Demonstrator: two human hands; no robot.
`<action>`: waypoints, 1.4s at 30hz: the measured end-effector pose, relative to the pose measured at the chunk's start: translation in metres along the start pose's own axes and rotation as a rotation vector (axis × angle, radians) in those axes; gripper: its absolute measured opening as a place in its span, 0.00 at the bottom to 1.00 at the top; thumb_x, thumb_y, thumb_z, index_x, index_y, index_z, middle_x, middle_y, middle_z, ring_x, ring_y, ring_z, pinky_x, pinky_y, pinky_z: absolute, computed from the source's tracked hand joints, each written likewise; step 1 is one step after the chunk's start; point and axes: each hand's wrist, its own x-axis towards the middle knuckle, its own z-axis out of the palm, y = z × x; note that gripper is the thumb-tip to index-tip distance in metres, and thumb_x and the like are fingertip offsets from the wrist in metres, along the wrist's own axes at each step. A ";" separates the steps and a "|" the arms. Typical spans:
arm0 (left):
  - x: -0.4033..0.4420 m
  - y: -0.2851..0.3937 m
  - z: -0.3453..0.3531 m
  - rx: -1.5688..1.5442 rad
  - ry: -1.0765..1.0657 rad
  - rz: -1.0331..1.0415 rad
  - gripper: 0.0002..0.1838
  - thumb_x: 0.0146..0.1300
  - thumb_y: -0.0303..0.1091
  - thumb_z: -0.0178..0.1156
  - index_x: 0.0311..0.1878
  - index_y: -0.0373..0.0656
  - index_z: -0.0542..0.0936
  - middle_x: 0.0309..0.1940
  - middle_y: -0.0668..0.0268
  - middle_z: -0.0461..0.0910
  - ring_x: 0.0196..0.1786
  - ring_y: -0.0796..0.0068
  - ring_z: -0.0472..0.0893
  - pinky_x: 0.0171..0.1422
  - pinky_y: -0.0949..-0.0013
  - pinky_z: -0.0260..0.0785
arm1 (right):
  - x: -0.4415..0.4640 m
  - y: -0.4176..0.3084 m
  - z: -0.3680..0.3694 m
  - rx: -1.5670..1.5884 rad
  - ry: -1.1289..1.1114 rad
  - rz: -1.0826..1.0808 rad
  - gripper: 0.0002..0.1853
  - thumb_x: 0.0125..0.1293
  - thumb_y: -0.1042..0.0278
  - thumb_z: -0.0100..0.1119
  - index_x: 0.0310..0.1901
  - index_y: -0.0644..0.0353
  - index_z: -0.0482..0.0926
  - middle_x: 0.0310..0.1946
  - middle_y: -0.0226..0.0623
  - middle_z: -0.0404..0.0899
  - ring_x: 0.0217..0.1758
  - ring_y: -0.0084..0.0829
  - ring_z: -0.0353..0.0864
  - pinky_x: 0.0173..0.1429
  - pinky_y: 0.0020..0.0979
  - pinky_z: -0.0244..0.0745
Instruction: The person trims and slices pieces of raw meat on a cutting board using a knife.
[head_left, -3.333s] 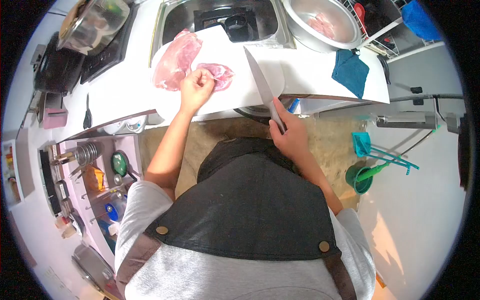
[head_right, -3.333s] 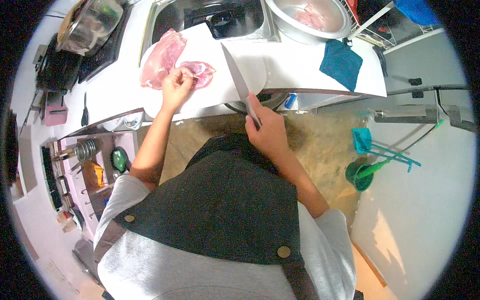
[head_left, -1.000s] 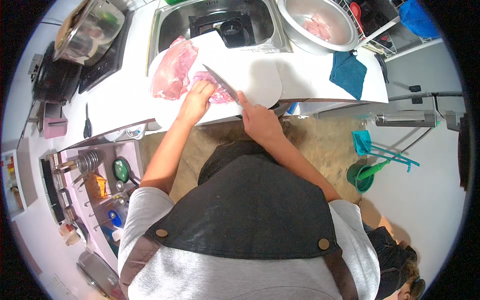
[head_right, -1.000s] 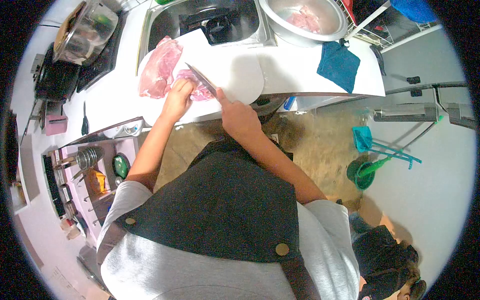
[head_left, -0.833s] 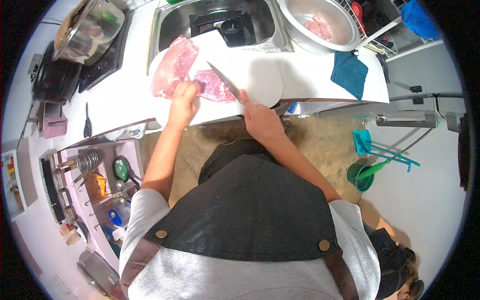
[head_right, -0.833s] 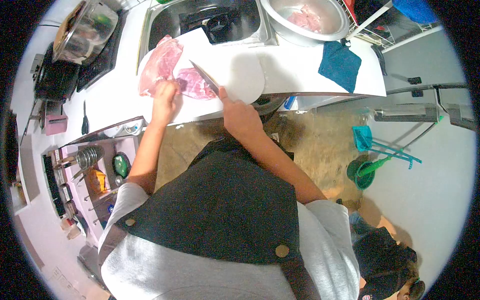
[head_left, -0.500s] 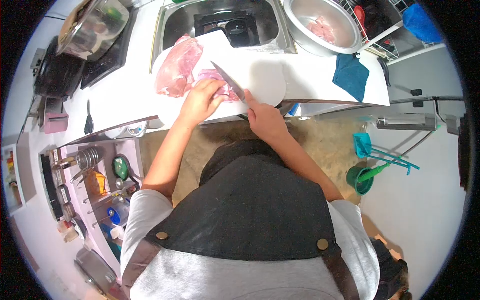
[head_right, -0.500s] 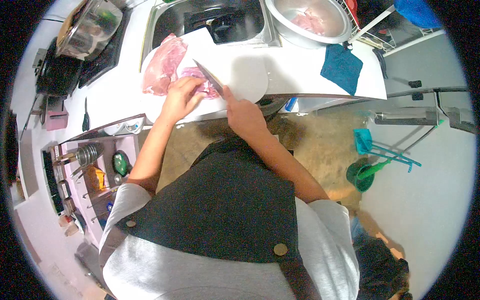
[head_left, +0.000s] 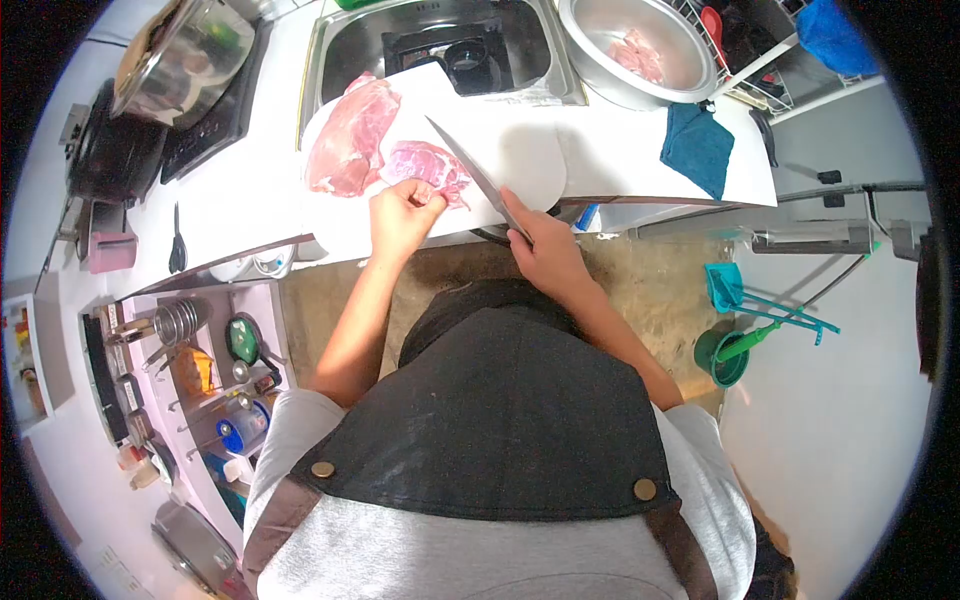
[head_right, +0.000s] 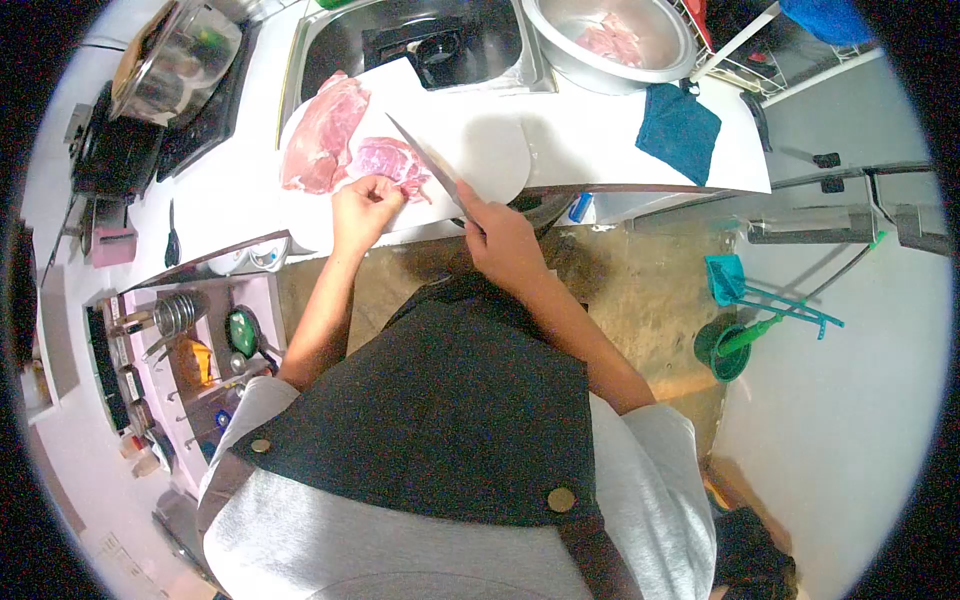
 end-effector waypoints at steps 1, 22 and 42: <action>-0.003 -0.005 0.002 0.000 0.001 -0.001 0.07 0.50 0.32 0.65 0.27 0.37 0.81 0.17 0.67 0.78 0.19 0.82 0.73 0.27 0.74 0.66 | -0.001 -0.001 -0.003 0.001 -0.002 -0.001 0.29 0.62 0.71 0.53 0.67 0.49 0.66 0.33 0.47 0.78 0.37 0.50 0.78 0.42 0.46 0.74; -0.010 0.006 -0.025 -0.010 -0.071 0.107 0.06 0.53 0.29 0.61 0.31 0.39 0.85 0.14 0.70 0.72 0.19 0.88 0.67 0.24 0.75 0.60 | 0.049 0.035 -0.092 -0.643 0.100 -0.429 0.29 0.49 0.82 0.52 0.46 0.31 0.83 0.43 0.22 0.75 0.48 0.27 0.74 0.52 0.50 0.58; -0.021 0.013 -0.017 0.130 0.139 0.175 0.07 0.49 0.31 0.62 0.29 0.37 0.82 0.19 0.58 0.77 0.21 0.71 0.76 0.30 0.68 0.69 | 0.053 0.034 -0.090 -0.740 0.107 -0.523 0.24 0.53 0.72 0.57 0.46 0.23 0.81 0.40 0.21 0.73 0.45 0.27 0.74 0.46 0.48 0.61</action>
